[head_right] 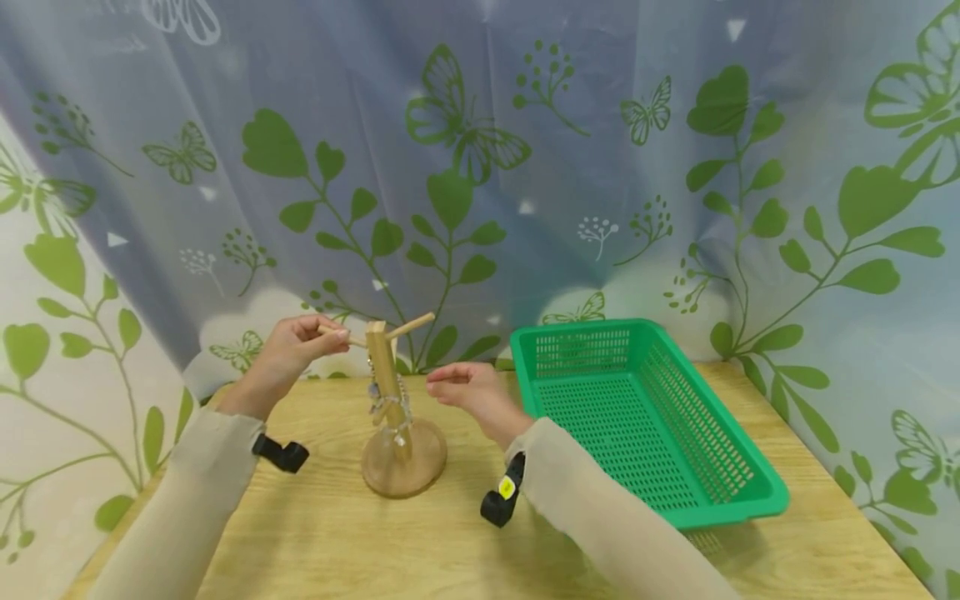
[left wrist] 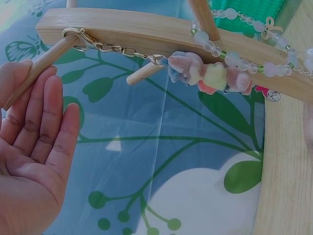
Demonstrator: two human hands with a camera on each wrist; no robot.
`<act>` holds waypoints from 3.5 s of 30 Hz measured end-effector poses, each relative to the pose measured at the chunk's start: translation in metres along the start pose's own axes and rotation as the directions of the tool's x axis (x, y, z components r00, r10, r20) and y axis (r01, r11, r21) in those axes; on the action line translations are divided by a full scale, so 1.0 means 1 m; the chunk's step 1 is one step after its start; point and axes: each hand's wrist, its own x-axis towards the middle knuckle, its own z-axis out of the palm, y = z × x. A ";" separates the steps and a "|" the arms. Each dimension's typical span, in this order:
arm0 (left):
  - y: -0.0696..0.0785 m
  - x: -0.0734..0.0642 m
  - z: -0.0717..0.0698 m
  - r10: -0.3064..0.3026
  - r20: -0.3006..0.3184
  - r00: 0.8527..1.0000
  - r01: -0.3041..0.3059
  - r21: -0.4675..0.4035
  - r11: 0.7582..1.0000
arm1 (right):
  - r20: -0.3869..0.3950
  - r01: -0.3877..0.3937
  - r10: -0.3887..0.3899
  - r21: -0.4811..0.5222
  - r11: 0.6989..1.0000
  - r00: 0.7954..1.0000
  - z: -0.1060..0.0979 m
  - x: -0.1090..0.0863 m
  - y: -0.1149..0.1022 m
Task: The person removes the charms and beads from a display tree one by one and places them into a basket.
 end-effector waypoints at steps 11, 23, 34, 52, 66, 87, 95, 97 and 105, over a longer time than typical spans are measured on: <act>-0.001 0.001 0.000 0.003 -0.003 1.000 -0.003 0.008 1.000 | -0.116 0.040 -0.044 -0.036 0.999 0.992 0.018 -0.001 0.017; -0.001 -0.001 0.001 0.004 -0.002 1.000 -0.003 0.006 1.000 | -0.186 0.073 -0.078 -0.035 0.997 0.979 0.035 -0.002 0.031; 0.000 -0.002 0.002 0.009 -0.004 1.000 -0.009 -0.006 1.000 | -0.247 0.142 -0.139 -0.004 0.990 0.959 0.046 -0.007 0.040; -0.002 0.000 0.002 0.015 -0.003 1.000 -0.015 0.002 1.000 | -0.252 0.234 -0.231 -0.019 0.972 0.940 0.049 0.005 0.068; -0.003 -0.001 0.002 0.019 -0.016 1.000 -0.019 -0.012 1.000 | -0.243 0.262 -0.256 -0.006 0.965 0.936 0.061 -0.001 0.064; -0.004 -0.001 0.003 0.032 -0.025 0.999 -0.033 -0.027 0.999 | -0.233 0.282 -0.268 0.025 0.959 0.935 0.069 -0.006 0.061; -0.004 0.000 0.002 0.034 -0.028 0.999 -0.035 -0.027 0.999 | -0.241 0.288 -0.275 0.018 0.957 0.931 0.071 -0.007 0.059; -0.004 0.000 0.003 0.035 -0.027 0.999 -0.036 -0.024 0.999 | -0.243 0.291 -0.277 0.024 0.956 0.930 0.072 -0.009 0.057; -0.004 0.000 0.002 0.036 -0.031 0.999 -0.037 -0.015 0.999 | -0.251 0.287 -0.271 0.029 0.958 0.929 0.073 -0.013 0.049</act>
